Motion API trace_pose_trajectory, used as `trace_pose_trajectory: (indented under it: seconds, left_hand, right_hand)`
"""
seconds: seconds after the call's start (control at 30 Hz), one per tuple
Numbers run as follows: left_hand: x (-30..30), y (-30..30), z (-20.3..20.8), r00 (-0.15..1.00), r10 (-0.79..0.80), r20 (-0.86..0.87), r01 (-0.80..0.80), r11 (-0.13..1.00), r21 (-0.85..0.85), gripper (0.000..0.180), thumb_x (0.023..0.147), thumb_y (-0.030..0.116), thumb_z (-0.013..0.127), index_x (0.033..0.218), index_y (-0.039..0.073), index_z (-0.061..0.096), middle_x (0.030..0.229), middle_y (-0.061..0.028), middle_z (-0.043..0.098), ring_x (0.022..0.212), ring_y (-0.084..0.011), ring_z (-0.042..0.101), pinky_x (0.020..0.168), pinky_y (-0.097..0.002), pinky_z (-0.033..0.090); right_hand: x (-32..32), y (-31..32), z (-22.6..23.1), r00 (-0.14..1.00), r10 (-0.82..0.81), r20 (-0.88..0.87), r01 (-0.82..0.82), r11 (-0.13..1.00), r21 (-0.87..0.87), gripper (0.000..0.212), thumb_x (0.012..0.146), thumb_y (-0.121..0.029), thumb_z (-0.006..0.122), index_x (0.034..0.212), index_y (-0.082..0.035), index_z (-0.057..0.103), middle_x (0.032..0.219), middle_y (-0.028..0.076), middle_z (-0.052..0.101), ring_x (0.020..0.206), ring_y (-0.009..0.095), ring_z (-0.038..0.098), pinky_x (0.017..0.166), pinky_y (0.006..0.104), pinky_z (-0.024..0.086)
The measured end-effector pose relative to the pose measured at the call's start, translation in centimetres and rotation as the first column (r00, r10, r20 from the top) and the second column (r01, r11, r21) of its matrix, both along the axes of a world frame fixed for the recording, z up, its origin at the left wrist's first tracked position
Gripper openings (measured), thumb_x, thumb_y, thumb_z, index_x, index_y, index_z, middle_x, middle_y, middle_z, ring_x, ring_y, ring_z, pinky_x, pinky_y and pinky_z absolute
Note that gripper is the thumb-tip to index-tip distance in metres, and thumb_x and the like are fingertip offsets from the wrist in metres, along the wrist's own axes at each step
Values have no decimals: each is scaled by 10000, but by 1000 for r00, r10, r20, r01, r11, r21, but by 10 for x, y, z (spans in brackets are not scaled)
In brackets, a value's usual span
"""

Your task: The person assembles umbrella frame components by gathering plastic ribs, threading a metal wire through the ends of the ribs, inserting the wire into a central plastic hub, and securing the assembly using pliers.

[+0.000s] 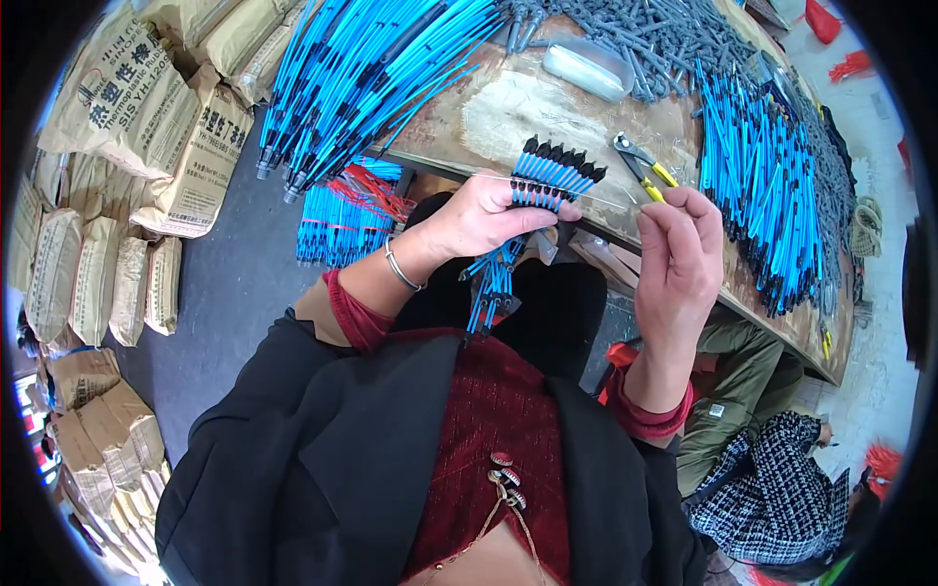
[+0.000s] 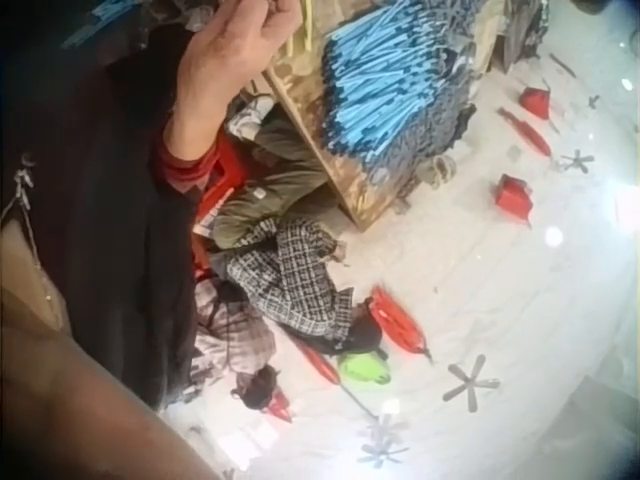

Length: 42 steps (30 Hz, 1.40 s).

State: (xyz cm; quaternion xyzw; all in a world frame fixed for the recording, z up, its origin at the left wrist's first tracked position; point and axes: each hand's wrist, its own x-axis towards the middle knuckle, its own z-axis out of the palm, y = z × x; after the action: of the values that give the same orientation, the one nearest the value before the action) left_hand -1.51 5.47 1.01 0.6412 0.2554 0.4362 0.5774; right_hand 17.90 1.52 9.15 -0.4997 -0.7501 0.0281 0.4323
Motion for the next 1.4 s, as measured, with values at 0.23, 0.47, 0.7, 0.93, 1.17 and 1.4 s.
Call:
trace_pose_trajectory:
  seconds: [0.23,0.47,0.7,0.93,1.17,1.4]
  left_hand:
    - [1,0,2,999,-7,41,10,996,-87,183,796,-60,557,951,-36,650,992,-131,659,968,-202,613,895,-327,452]
    - [-3,2,1,996,-15,-85,15,1000,6,214,784,-56,571,982,-31,649,987,-122,663,946,-184,618,878,-304,455]
    - [0,5,0,994,-42,-97,46,998,45,219,783,-54,574,987,-27,649,983,-121,664,934,-182,622,871,-300,459]
    - [2,3,-2,997,-23,-74,22,1000,-11,210,790,-44,581,987,-23,651,979,-112,666,931,-170,621,863,-292,462]
    - [3,2,2,997,0,-80,-4,999,-48,209,794,-37,586,992,-22,651,951,-93,671,905,-149,617,849,-280,465]
    - [5,5,-5,995,-21,-102,29,996,79,209,835,64,599,1035,35,650,936,-54,678,835,-108,624,760,-257,488]
  right_hand:
    - [2,5,1,1000,20,-4,-20,1000,-15,106,774,45,620,873,19,594,954,111,541,845,206,539,706,276,448]
    - [1,6,6,998,49,35,-48,998,-28,121,756,61,623,867,23,594,940,113,536,813,193,539,682,269,446]
    - [12,14,15,980,150,133,-149,989,-18,121,747,69,621,858,29,596,926,112,539,748,193,550,636,263,453]
    - [8,19,14,956,112,271,-145,984,105,124,737,91,608,848,36,596,906,121,549,724,217,562,616,279,466]
    - [10,25,14,916,120,384,-233,936,263,193,644,85,578,830,34,592,901,132,558,713,245,555,614,309,465]
    - [8,29,7,952,232,201,-258,959,113,108,741,85,604,837,35,593,877,122,568,740,229,570,636,278,467]
